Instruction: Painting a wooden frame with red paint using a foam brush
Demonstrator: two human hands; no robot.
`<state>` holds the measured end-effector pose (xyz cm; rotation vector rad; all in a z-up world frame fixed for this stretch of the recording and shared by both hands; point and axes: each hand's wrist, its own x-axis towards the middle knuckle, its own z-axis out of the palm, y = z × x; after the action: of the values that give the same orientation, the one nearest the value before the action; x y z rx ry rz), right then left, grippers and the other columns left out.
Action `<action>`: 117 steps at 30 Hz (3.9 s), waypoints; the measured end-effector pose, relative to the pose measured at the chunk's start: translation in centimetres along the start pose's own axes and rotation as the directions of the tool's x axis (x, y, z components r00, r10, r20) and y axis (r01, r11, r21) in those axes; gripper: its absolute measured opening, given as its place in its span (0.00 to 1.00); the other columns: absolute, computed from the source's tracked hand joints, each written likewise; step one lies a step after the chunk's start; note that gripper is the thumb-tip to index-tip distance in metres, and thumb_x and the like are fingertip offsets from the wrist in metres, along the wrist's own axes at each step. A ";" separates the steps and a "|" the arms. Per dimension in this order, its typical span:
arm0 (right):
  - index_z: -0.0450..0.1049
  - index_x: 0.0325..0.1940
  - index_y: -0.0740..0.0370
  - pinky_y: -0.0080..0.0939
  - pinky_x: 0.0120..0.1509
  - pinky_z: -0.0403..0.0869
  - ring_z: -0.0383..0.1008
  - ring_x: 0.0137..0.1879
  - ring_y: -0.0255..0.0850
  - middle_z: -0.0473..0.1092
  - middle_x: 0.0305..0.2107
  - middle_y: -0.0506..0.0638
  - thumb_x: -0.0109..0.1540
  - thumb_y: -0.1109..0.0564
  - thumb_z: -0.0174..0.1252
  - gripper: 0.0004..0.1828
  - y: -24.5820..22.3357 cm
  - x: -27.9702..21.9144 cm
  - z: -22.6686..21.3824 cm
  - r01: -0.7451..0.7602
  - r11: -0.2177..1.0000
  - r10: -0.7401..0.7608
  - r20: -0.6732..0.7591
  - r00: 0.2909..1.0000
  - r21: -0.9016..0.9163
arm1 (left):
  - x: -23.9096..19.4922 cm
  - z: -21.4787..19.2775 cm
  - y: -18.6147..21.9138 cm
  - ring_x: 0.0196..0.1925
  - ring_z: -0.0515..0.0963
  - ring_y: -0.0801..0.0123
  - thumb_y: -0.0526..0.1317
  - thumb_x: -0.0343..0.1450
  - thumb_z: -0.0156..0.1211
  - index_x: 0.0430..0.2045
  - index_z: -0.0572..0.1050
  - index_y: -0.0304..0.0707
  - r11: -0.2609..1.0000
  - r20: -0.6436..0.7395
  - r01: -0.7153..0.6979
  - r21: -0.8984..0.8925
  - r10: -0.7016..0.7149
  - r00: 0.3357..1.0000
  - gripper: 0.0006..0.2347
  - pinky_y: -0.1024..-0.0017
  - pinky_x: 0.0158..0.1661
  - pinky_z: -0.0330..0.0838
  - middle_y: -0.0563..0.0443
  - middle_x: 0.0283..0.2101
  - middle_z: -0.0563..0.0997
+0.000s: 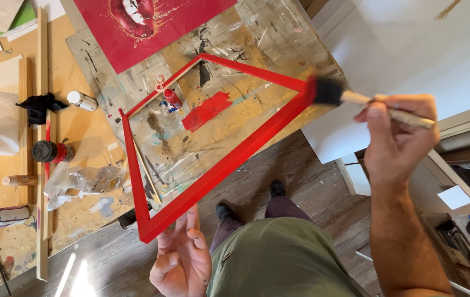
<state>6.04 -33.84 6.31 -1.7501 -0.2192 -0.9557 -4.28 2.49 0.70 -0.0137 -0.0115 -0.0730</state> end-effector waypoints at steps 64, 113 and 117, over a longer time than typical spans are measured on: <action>0.55 0.55 0.78 0.55 0.41 0.68 0.69 0.39 0.56 0.69 0.36 0.69 0.73 0.77 0.57 0.16 -4.7 -1.2 1.2 0.382 0.801 -0.347 0.163 0.924 -0.461 | -0.1 0.1 -0.8 0.75 0.56 0.35 0.22 0.67 0.59 0.65 0.67 0.30 0.997 -0.021 -0.037 0.062 0.038 0.999 0.28 0.64 0.61 0.71 0.27 0.72 0.59; 0.77 0.47 0.28 0.79 0.86 0.60 0.61 0.44 0.25 0.69 0.36 0.21 0.64 0.39 0.51 0.11 -12.3 -12.6 6.4 -0.560 0.521 0.678 0.086 0.730 0.644 | 17.0 -17.0 10.8 0.45 0.83 0.53 0.35 0.76 0.52 0.49 0.76 0.31 0.946 -0.441 0.236 0.224 -0.117 0.890 0.11 0.62 0.47 0.82 0.39 0.47 0.82; 0.59 0.21 0.41 0.77 0.89 0.62 0.57 0.40 0.27 0.64 0.31 0.25 0.55 0.38 0.57 0.17 -11.4 -13.2 5.7 -0.553 0.536 0.805 -0.190 0.562 0.638 | 17.7 -13.9 9.6 0.43 0.82 0.59 0.35 0.76 0.55 0.47 0.78 0.34 0.939 -0.363 0.238 0.247 -0.138 0.922 0.09 0.67 0.43 0.82 0.43 0.49 0.79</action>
<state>-6.41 -20.40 4.82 -0.8885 0.5105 -0.5800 14.25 10.54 -13.14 0.2926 0.3254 -0.2681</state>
